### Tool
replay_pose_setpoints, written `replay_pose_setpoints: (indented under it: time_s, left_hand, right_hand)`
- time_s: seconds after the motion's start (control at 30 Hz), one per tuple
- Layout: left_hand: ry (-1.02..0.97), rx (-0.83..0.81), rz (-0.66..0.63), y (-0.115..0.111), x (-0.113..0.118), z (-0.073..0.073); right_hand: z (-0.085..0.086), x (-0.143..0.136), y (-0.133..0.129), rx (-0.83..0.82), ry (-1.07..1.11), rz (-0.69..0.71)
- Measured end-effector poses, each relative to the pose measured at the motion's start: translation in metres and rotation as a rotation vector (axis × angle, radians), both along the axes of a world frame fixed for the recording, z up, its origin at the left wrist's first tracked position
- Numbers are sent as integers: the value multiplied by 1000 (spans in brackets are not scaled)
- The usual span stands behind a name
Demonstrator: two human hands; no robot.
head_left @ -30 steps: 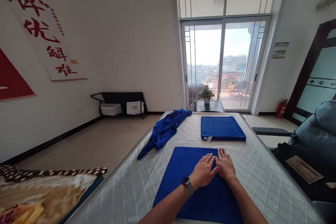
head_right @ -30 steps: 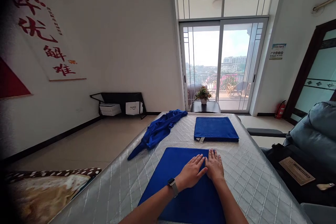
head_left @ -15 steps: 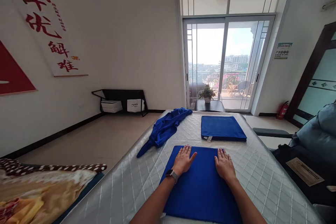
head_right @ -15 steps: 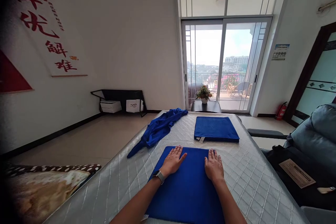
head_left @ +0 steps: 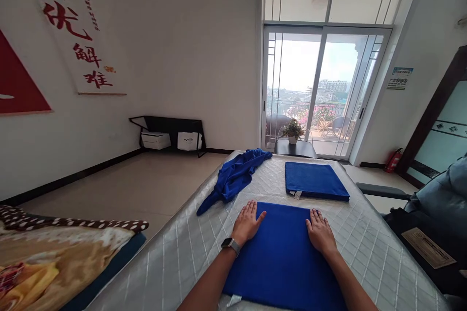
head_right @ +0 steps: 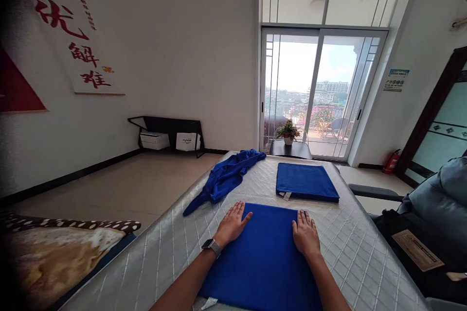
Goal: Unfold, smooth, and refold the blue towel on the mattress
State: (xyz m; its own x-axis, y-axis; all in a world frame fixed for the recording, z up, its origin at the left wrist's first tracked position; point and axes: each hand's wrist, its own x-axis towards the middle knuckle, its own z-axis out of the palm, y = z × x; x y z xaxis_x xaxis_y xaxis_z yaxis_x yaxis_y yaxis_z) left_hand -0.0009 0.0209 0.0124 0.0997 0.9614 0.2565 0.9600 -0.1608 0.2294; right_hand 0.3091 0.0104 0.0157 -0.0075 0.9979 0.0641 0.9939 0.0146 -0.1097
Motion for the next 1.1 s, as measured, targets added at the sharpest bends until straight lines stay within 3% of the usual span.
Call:
replay_pose_setpoints:
  time_s: [0.3, 0.53, 0.77, 1.1]
  left_hand:
    - [-39, 20, 6, -2, 0, 2]
    - [-39, 32, 2, -2, 0, -1]
    - [-25, 34, -1, 0, -1, -2]
    - [60, -23, 9, 2, -2, 0]
  right_hand:
    - [8, -3, -4, -21, -49, 2]
    - [24, -6, -27, -1, -89, -17]
    - [8, 2, -59, -15, -37, -13]
    - [3, 0, -63, 2, 1, -23]
